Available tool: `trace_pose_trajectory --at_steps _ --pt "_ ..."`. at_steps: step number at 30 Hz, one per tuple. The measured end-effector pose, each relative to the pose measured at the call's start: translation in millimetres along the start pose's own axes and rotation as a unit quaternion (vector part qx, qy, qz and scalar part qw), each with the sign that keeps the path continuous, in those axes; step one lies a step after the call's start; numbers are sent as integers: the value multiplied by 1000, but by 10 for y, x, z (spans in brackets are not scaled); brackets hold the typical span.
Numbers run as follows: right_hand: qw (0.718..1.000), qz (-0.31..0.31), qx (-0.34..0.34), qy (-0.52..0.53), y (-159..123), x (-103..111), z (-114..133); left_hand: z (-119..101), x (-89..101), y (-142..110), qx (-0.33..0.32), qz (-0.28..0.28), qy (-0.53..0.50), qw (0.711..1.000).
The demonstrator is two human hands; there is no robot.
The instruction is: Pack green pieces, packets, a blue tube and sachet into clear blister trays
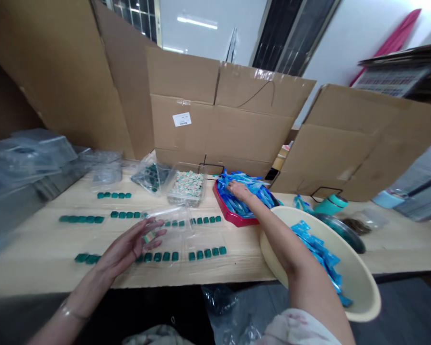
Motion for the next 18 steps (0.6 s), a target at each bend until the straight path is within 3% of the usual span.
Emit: trace_pose_trajectory --at_steps 2,4,5,7,9,11,15,17,18 --pt "1000 -24 -7 2 -27 76 7 14 1 2 -3 3 -6 1000" --pt "990 -114 -35 69 -87 324 50 22 6 6 -7 5 -11 1000" --pt "973 -177 -51 140 -154 491 90 26 4 9 -7 7 -13 1000" --pt "888 -292 -74 347 -360 786 207 39 -16 20 -7 16 -21 1000" --pt "792 -293 -61 532 -503 897 494 57 -52 34 -5 27 -32 999" --pt "738 -248 -50 626 -598 925 860 78 -91 45 -4 34 -39 999" --pt "688 -219 -50 690 -668 801 1295 122 -188 31 1 53 -36 998" --pt "683 -232 -56 691 -627 698 1383 140 -250 0 9 67 -28 997" --pt "694 -234 -54 678 -594 662 1438 144 -277 -19 12 71 -23 997"
Point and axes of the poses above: each hand's wrist, its own y-axis towards the middle knuckle, its own x-axis out of the back of the hand, z = x × y, the point moved 9 cm from there along y, towards the middle knuckle, and after that the axes turned 5 degrees about y, right-handed, at the moved point
